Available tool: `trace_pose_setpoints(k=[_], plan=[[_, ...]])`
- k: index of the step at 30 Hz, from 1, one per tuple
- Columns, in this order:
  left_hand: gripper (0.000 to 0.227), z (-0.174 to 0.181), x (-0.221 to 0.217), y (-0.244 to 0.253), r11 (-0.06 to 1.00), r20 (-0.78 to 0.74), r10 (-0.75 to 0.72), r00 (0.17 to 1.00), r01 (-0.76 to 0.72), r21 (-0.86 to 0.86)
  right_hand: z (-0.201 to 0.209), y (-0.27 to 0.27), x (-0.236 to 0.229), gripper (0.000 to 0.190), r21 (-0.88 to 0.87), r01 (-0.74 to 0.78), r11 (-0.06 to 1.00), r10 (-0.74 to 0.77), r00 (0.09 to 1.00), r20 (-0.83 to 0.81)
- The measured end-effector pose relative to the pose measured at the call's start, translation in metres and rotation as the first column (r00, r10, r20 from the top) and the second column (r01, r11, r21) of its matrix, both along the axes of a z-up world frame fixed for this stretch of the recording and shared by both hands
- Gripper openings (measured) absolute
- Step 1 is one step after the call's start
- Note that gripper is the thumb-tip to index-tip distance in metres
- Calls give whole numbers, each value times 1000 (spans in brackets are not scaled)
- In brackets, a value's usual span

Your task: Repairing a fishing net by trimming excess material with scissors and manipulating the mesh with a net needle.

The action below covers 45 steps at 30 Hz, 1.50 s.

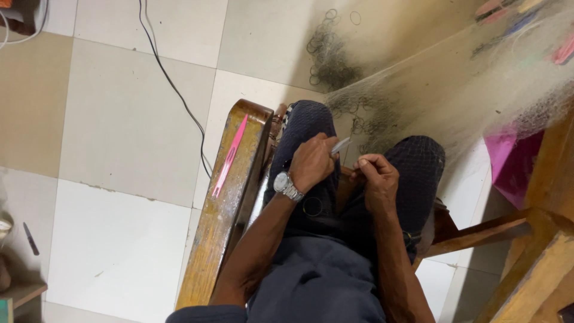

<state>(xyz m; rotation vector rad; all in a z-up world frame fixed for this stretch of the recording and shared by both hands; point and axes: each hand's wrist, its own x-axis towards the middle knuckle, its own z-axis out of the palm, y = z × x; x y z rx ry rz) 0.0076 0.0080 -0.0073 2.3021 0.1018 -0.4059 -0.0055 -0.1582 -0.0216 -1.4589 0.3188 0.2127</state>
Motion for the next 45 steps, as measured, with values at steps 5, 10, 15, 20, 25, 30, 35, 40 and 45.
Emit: trace_pose_setpoints(k=[5,10,15,20,25,30,35,40,45], plan=[[11,19,3,9,997,82,68,994,-66,-28,-12,3,-1,9,52,-13,999,15,999,-44],[12,18,1,14,990,133,132,982,-124,-70,-8,14,4,9,101,-25,995,32,997,-73],[11,20,3,19,989,102,132,986,-124,-81,-8,15,6,10,86,-36,996,42,996,-72],[11,19,3,18,983,111,158,981,-146,-111,-21,11,8,10,50,-47,998,51,996,-67],[11,19,3,21,981,116,166,979,-152,-120,-25,10,9,8,9,-88,996,88,995,-48],[11,20,3,22,981,124,161,979,-145,-130,-25,8,8,5,-13,-87,996,87,996,-2],[11,16,5,21,983,133,153,979,-137,-121,-9,5,4,6,108,-58,992,63,997,-45],[11,16,4,21,982,148,159,976,-141,-130,-19,5,3,7,152,-90,984,91,996,-3],[10,27,4,21,976,165,170,972,-143,-165,-16,7,4,7,148,-92,985,91,996,13]])
